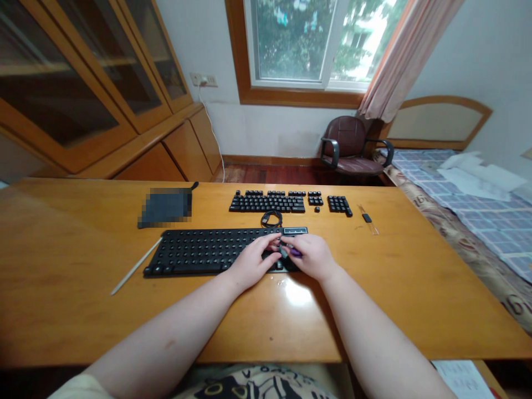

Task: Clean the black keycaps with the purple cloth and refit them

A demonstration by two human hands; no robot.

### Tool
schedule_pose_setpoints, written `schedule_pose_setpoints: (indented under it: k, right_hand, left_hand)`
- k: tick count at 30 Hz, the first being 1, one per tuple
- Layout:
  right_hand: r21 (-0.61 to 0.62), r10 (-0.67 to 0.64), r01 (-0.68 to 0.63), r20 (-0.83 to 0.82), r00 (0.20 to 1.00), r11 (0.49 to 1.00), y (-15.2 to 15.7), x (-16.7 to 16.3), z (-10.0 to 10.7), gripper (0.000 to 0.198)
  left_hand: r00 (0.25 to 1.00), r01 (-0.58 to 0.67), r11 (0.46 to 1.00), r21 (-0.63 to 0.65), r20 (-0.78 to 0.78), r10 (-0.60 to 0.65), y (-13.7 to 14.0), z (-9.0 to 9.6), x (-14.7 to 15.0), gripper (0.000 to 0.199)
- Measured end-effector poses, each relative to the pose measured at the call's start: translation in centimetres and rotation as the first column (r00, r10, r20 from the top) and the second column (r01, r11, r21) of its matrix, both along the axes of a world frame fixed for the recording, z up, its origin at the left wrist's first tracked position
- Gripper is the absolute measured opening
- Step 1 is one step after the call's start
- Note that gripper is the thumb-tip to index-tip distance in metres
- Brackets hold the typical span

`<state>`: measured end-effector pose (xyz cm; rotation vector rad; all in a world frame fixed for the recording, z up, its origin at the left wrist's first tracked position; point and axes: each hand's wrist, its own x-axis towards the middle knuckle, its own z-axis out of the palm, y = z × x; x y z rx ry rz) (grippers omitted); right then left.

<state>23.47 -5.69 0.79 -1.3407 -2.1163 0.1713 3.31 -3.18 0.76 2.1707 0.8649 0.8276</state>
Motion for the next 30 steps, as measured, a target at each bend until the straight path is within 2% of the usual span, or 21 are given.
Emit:
schedule_pose_setpoints:
  k: [1, 3, 5, 8, 11, 14, 17, 19, 22, 24, 27, 30]
  right_hand:
    - [0.016, 0.072, -0.072, -0.008, 0.997, 0.997, -0.3, -0.7, -0.1, 0.028]
    - [0.066, 0.13, -0.128, -0.034, 0.991, 0.99, -0.5, -1.7, -0.4, 0.027]
    - [0.087, 0.156, -0.151, -0.056, 0.986, 0.985, -0.4, -2.0, -0.5, 0.026]
    - [0.054, 0.147, -0.142, -0.107, 0.983, 0.988, -0.2, -2.0, -0.4, 0.023]
    - [0.019, -0.052, 0.06, -0.276, 0.96, 0.998, -0.1, -1.3, -0.3, 0.025]
    - [0.044, -0.23, 0.271, -0.409, 0.883, 0.962, 0.2, -0.4, -0.2, 0.025]
    - [0.071, -0.306, 0.358, -0.386, 0.87, 0.931, 0.8, 0.5, -0.1, 0.035]
    - [0.028, -0.378, 0.425, -0.407, 0.832, 0.905, 1.0, 0.8, 0.0, 0.038]
    - [-0.093, -0.459, 0.483, -0.507, 0.73, 0.871, 1.2, 0.6, -0.1, 0.038]
    - [-0.166, -0.453, 0.448, -0.587, 0.67, 0.878, 1.3, 0.1, -0.3, 0.037]
    - [-0.27, -0.392, 0.288, -0.712, 0.582, 0.919, 1.4, -0.6, -1.0, 0.036]
    - [-0.361, -0.345, 0.068, -0.794, 0.501, 0.93, 1.4, -1.4, -1.6, 0.037]
  left_hand:
    - [1.0, 0.002, 1.0, -0.01, 0.004, -0.002, 0.1, 0.0, 0.0, 0.038]
    - [1.0, 0.007, 1.0, -0.029, 0.001, -0.007, 0.2, -0.1, 0.0, 0.03]
    - [1.0, -0.002, 0.999, -0.051, 0.0, 0.002, 0.3, -0.2, 0.1, 0.024]
    - [0.999, -0.041, 0.997, -0.07, 0.022, 0.042, 0.4, -0.3, 0.1, 0.021]
    - [0.995, -0.08, 0.994, -0.069, 0.05, 0.083, 0.4, -0.1, 0.1, 0.021]
    - [0.995, -0.082, 0.997, -0.01, 0.058, 0.083, 0.5, 0.1, 0.2, 0.022]
    - [0.997, -0.061, 0.992, 0.113, 0.057, 0.055, 0.2, 0.0, 0.4, 0.023]
    - [0.999, -0.045, 0.975, 0.217, 0.011, 0.044, -0.4, -0.2, 0.9, 0.025]
    - [0.988, 0.113, 0.908, 0.403, -0.143, -0.059, -1.3, -0.7, 1.9, 0.026]
    - [0.98, 0.167, 0.874, 0.457, -0.173, -0.097, -1.8, -1.0, 2.6, 0.029]
    - [0.999, 0.041, 0.893, 0.448, -0.034, -0.029, -1.8, -1.1, 3.2, 0.03]
    - [0.994, -0.037, 0.916, 0.399, 0.11, -0.008, -1.1, -0.7, 2.9, 0.027]
